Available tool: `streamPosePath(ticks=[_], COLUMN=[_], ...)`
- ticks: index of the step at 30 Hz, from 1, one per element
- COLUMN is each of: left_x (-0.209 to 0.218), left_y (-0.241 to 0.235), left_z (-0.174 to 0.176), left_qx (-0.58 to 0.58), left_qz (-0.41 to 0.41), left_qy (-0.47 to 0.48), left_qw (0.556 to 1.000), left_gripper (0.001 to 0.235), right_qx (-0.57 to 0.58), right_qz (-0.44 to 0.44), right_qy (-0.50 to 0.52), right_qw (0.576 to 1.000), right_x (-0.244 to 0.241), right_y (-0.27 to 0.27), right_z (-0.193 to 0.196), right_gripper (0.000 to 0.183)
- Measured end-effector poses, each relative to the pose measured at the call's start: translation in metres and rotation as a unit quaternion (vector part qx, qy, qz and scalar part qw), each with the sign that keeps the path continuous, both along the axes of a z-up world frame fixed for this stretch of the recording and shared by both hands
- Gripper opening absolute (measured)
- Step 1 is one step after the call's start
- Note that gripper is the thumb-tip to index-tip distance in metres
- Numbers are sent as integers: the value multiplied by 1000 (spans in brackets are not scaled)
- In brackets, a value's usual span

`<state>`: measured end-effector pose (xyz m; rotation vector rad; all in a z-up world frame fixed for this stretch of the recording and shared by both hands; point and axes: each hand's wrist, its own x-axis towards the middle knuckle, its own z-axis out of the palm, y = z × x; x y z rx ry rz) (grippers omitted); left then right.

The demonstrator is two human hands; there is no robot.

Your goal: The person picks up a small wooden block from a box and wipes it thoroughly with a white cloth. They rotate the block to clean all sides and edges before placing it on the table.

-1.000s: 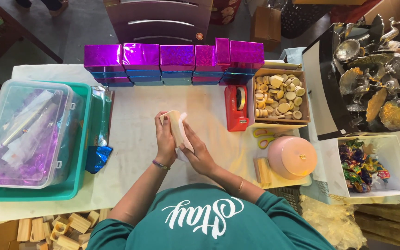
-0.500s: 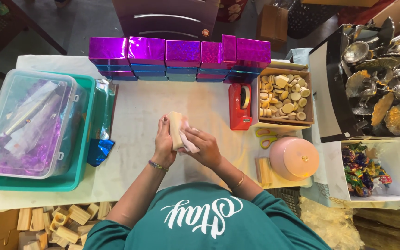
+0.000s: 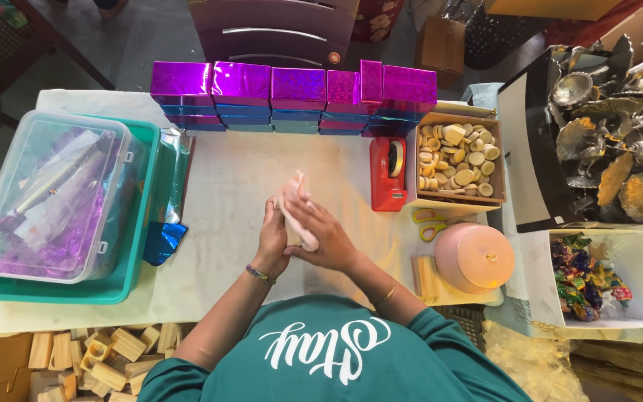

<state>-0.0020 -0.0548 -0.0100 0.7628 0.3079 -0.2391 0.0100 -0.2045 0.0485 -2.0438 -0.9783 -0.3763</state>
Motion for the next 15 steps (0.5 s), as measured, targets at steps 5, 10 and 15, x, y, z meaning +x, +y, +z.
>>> streamPosePath(ticks=[5,10,15], left_x=[2,1,7], left_y=[-1,-3,-6], left_z=[12,19,-16], left_qx=[-17,-25,-6], left_qz=[31,24,7], left_qy=[-65,-62,-67], left_qw=[997,997,998], left_gripper=[41,40,39], right_qx=[5,38,24], right_qz=[39,9,67], right_qy=[39,3,62], right_qw=[998,999,996], right_x=[4,-3,17], right_y=[-8,-10,-9], right_z=[-30,-61,4], right_gripper=[83,75,92])
